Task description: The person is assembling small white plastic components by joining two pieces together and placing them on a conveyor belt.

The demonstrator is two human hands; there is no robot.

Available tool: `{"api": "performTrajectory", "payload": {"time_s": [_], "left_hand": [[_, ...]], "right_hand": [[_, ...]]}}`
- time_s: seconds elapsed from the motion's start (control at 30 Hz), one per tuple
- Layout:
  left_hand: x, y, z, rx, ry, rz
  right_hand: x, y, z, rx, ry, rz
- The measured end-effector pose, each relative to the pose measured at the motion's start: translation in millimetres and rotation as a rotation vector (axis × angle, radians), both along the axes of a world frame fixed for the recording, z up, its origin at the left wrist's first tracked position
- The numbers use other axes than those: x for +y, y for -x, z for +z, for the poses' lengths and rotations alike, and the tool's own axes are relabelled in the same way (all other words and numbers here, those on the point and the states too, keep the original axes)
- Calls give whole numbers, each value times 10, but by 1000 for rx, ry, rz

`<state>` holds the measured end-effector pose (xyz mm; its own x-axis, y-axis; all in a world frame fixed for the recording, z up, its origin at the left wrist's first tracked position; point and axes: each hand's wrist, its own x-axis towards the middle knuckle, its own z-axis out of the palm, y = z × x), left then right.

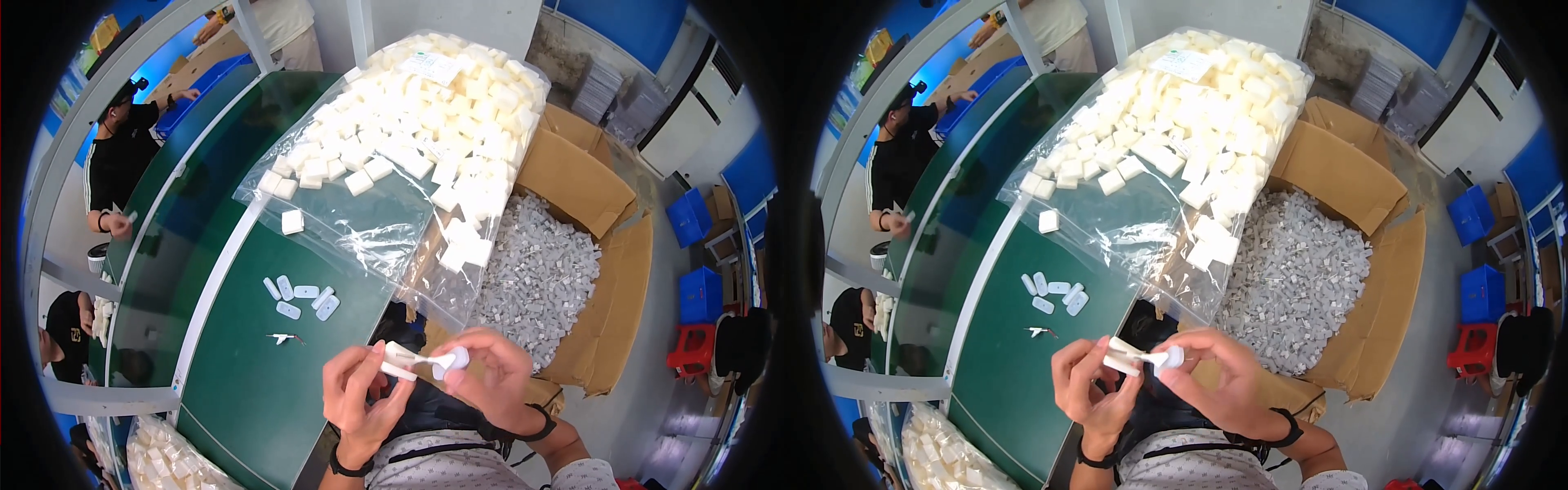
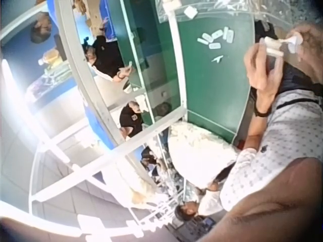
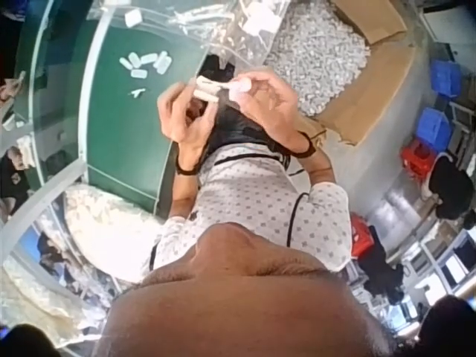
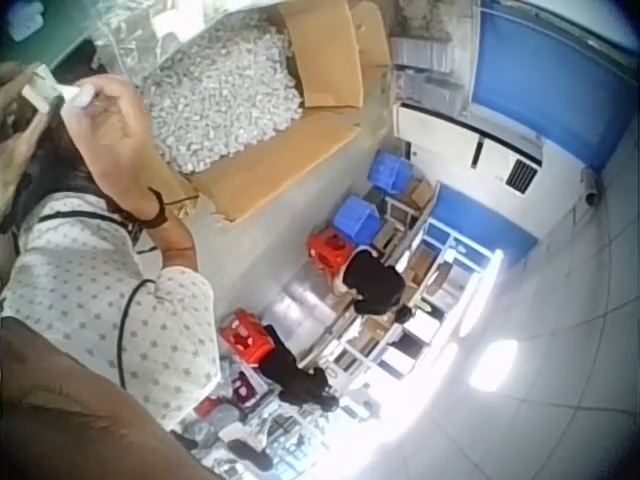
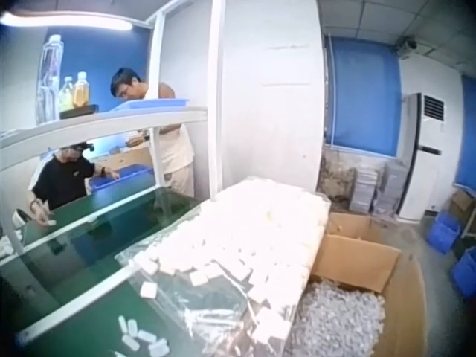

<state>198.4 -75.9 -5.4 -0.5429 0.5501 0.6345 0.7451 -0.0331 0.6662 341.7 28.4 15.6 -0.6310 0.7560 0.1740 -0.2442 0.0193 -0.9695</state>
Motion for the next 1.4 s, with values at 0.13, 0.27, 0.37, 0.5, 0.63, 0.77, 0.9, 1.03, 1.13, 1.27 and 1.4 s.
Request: {"api": "performTrajectory", "payload": {"time_s": [0.13, 0.27, 0.37, 0.5, 0.63, 0.77, 0.9, 1.03, 1.13, 1.27, 1.4], "left_hand": [[14, -38, 23, 22, -30, -5], [53, -62, 20, -5, -13, -39], [51, -75, 63, -78, -11, -96], [-3, -68, 135, -429, -99, -344], [-26, 4, 122, -728, -150, -438], [4, 56, 224, -770, -86, -419], [17, 15, 243, -655, -55, -365], [28, -24, 232, -705, -32, -368], [8, -61, 240, -797, -26, -372], [51, -116, 245, -740, -58, -332], [70, -132, 284, -776, -70, -337]], "right_hand": [[35, 39, -11, -87, -150, -3], [-4, 78, -33, -104, -241, -62], [10, 82, -38, -104, -333, -112], [5, 75, -28, -136, -392, -115], [54, 31, 12, -118, -498, -137], [96, 22, -12, -98, -619, -58], [69, 30, -62, -85, -708, -111], [80, 19, -177, -78, -820, -149], [87, -3, -184, -93, -858, -184], [90, 3, -164, -81, -890, -185], [133, 2, -129, -89, -949, -199]]}}
